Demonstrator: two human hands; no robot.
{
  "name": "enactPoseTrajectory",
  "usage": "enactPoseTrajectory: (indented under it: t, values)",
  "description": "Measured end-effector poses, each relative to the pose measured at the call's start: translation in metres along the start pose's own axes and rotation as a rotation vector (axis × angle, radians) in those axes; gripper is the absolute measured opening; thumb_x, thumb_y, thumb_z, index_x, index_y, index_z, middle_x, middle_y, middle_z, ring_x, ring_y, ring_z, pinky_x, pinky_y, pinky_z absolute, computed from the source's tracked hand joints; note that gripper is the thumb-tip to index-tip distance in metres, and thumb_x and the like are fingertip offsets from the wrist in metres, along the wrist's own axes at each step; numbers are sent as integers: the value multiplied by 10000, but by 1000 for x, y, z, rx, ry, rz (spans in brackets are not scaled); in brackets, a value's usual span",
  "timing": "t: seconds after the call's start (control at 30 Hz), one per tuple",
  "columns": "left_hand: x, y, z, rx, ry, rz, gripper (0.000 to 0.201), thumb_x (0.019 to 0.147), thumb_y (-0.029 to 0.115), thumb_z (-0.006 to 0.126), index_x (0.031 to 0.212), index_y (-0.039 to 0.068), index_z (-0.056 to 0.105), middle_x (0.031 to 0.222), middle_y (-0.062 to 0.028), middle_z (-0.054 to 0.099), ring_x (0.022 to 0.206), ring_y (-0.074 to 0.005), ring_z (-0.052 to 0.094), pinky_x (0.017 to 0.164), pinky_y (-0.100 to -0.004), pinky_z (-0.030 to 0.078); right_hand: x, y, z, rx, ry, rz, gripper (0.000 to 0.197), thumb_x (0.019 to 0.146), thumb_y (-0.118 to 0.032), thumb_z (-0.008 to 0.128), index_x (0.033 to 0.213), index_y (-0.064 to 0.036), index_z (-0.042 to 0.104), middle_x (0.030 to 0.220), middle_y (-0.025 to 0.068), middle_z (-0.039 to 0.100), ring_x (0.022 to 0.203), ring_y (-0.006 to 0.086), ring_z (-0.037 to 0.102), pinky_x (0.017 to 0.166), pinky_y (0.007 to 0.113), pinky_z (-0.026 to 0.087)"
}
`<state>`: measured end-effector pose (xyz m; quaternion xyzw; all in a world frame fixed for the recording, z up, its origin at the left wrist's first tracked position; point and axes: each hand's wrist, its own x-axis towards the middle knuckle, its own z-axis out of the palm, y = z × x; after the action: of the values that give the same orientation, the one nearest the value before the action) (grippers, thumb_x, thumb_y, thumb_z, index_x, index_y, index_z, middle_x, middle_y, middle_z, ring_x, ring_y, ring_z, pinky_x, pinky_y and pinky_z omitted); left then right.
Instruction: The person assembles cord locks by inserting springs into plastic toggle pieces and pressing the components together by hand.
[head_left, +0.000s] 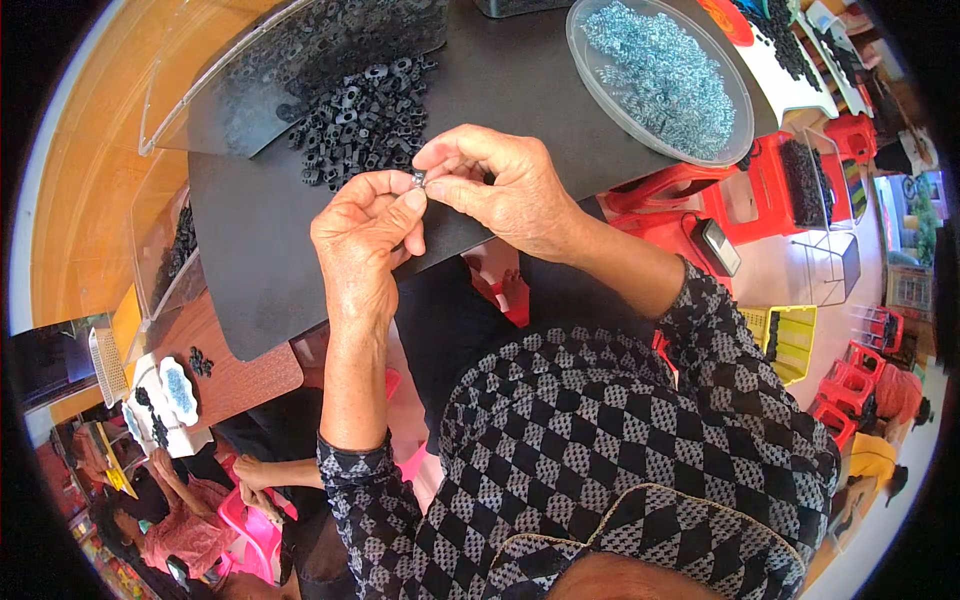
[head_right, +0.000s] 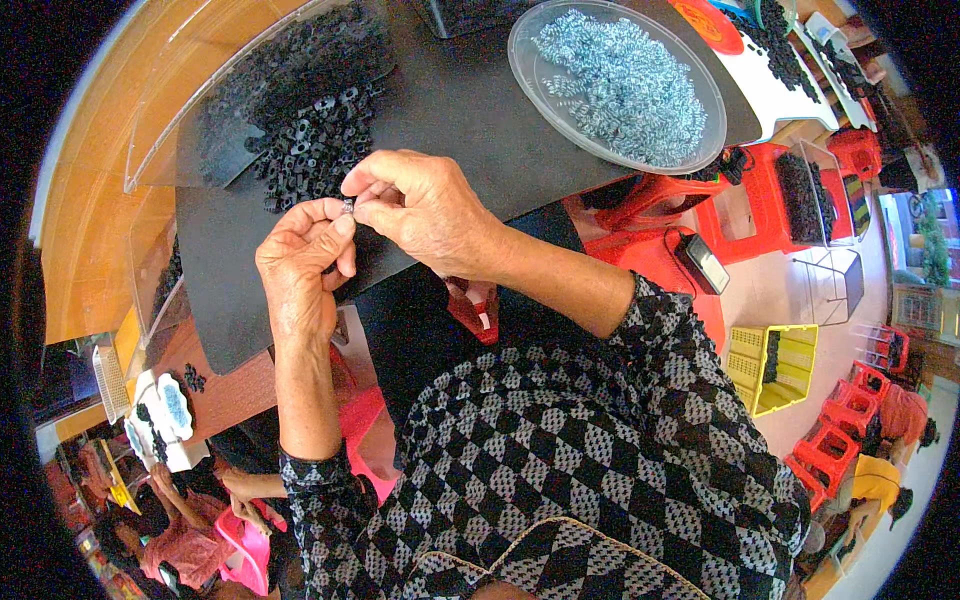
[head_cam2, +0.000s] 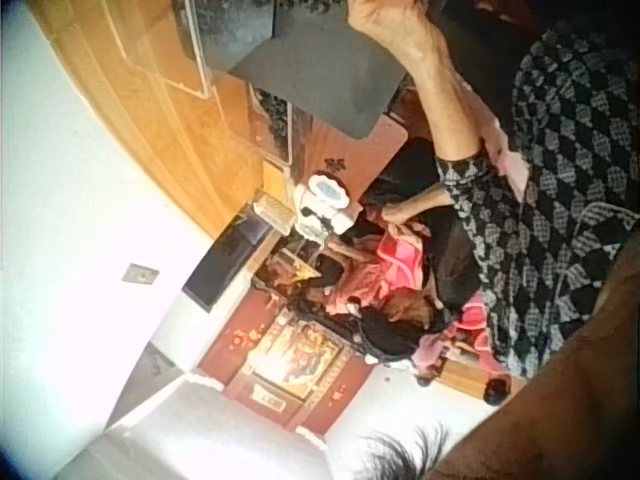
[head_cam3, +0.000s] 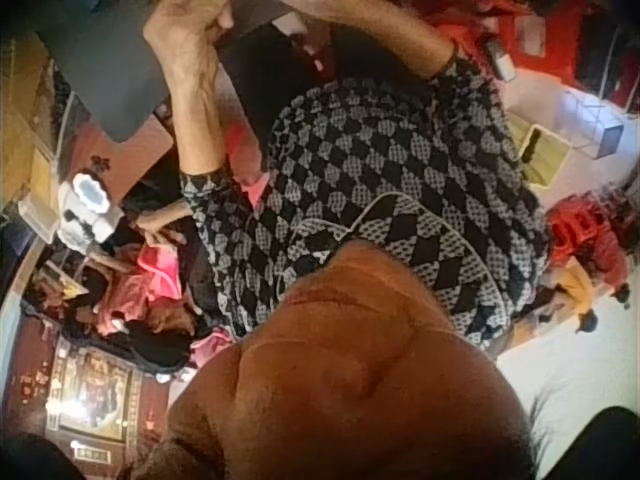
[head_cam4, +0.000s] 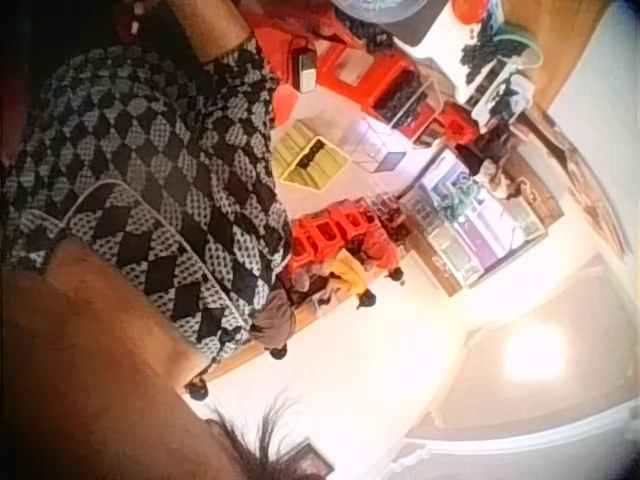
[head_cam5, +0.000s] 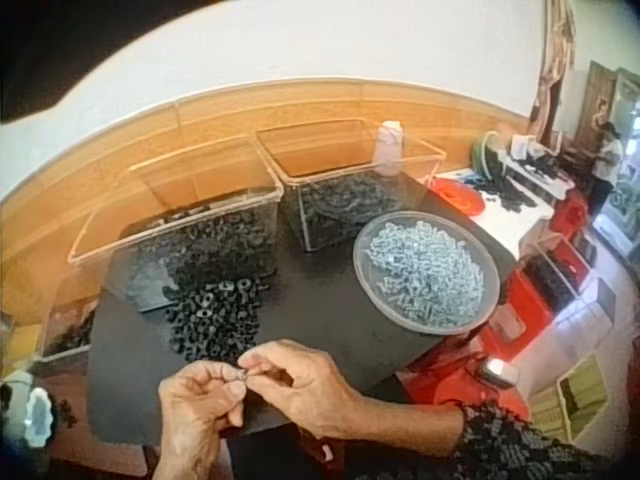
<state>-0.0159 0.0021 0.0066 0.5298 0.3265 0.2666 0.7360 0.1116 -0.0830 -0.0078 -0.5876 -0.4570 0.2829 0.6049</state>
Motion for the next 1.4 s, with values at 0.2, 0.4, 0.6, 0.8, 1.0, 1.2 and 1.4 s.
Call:
enactPoseTrajectory:
  t: [0.2,0.4,0.6,0.8,1.0,1.2,1.4]
  values:
    - [0,4,-3,-14,-25,-59,101,787,13,641,868,-30,600,630,-17,570,470,-62,466,416,-165,313,1,1,0,-14,21,20,152,774,-38,619,910,25,594,777,86,628,715,125,605,662,266,497]
    - [1,1,-5,31,-41,-45,104,791,18,641,873,-31,598,647,-19,574,474,-62,471,421,-164,312,0,-1,-2,41,-30,107,164,815,-27,618,972,12,591,837,21,602,765,54,551,690,194,458]
    - [-1,-2,-3,57,-80,81,101,797,34,643,867,-26,600,632,-13,557,477,-59,459,431,-157,314,2,5,-5,173,-50,95,165,818,-16,609,972,35,580,843,31,604,782,63,563,708,198,467]
    - [2,4,-10,-118,-12,-74,117,836,95,614,871,-16,602,600,-14,531,441,-41,383,390,-171,240,4,4,-3,221,26,78,149,771,-23,632,904,36,599,766,55,626,707,87,576,647,232,479]
    - [-6,5,3,-45,15,11,117,819,89,637,860,-18,617,647,-40,594,446,-36,416,389,-165,239,4,1,-2,266,72,73,157,778,-30,634,916,34,598,775,47,627,708,84,573,639,228,475]
    - [-7,1,4,44,58,80,138,771,48,681,879,-14,620,704,-30,613,584,-55,534,453,-160,339,1,-4,-5,243,-67,81,155,831,-58,615,962,24,605,843,19,603,785,58,552,712,202,460]
    - [-7,-4,6,307,37,269,100,775,-13,656,857,-18,599,709,-10,600,631,-47,511,579,-188,437,4,-8,-9,40,-118,57,121,853,-88,598,911,17,616,806,-2,596,762,38,529,676,196,449]
